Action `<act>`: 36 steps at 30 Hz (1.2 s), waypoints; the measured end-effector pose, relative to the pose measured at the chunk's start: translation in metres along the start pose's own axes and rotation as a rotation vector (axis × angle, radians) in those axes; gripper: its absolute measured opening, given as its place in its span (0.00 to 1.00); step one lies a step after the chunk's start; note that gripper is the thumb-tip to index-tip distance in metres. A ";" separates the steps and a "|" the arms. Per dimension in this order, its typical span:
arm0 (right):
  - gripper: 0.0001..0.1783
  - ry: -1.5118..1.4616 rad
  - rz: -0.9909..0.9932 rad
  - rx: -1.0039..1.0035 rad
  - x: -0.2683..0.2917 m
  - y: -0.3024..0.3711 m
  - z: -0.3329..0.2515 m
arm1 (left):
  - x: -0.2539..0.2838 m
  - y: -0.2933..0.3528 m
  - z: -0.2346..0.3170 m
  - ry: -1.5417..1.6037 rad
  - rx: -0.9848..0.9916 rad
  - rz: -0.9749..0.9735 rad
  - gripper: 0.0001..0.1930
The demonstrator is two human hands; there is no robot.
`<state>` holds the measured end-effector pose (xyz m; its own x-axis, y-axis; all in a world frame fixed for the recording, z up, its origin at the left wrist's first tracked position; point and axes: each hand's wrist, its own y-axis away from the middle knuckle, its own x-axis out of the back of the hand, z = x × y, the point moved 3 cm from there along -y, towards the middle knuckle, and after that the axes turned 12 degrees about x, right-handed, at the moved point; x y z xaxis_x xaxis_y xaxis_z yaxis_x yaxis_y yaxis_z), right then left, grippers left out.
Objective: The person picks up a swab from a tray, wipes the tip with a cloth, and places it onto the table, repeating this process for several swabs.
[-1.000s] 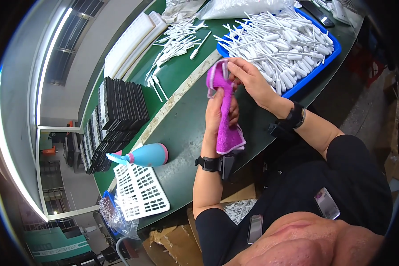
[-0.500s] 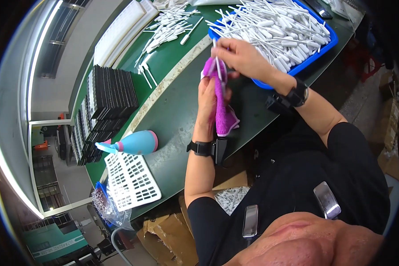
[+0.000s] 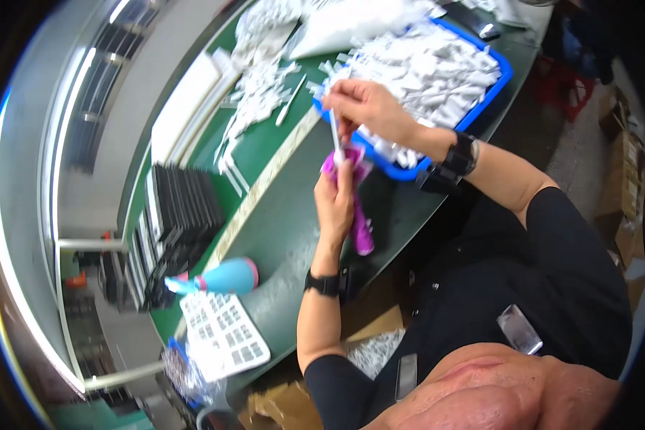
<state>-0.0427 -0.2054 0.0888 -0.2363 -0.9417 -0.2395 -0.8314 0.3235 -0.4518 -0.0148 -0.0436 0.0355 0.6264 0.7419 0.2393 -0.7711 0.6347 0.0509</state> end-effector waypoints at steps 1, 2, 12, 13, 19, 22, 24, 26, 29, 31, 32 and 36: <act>0.12 0.028 0.017 0.029 0.000 -0.001 -0.005 | 0.004 0.000 -0.003 -0.073 0.018 0.049 0.14; 0.11 -0.007 -0.009 0.036 -0.003 -0.001 -0.008 | 0.005 -0.001 -0.005 -0.010 0.052 0.040 0.14; 0.12 0.272 -0.265 0.095 0.005 0.003 -0.028 | 0.011 -0.008 -0.012 0.791 0.416 -0.199 0.20; 0.11 0.400 -0.277 0.129 0.010 0.002 -0.032 | 0.013 -0.009 -0.012 0.703 0.375 -0.061 0.20; 0.10 0.531 -0.427 0.120 -0.001 0.001 -0.008 | 0.007 0.002 0.009 0.157 0.046 0.083 0.18; 0.11 0.223 -0.328 -0.124 -0.003 0.002 -0.004 | 0.005 0.003 0.006 -0.068 -0.126 0.129 0.16; 0.12 0.015 -0.191 -0.238 0.007 -0.005 -0.004 | 0.013 0.011 -0.004 -0.184 -0.205 0.156 0.16; 0.14 0.017 -0.018 -0.214 0.050 -0.037 -0.010 | 0.027 0.014 -0.030 -0.072 -0.009 0.176 0.14; 0.16 -0.028 0.191 -0.398 0.150 -0.096 -0.007 | 0.028 0.012 -0.029 0.093 0.095 0.188 0.14; 0.17 0.013 0.329 -0.492 0.183 -0.131 -0.018 | 0.031 0.008 -0.023 0.306 0.130 0.232 0.14; 0.17 0.017 0.333 -0.487 0.194 -0.144 -0.023 | 0.031 0.004 -0.023 0.307 0.125 0.227 0.14; 0.20 0.467 0.161 -0.415 0.194 -0.149 -0.028 | 0.039 0.003 -0.037 0.356 0.196 0.262 0.14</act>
<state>0.0212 -0.4393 0.1337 -0.4908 -0.8556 0.1648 -0.8704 0.4899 -0.0486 0.0112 -0.0045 0.0087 0.3816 0.9212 -0.0761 -0.8940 0.3888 0.2229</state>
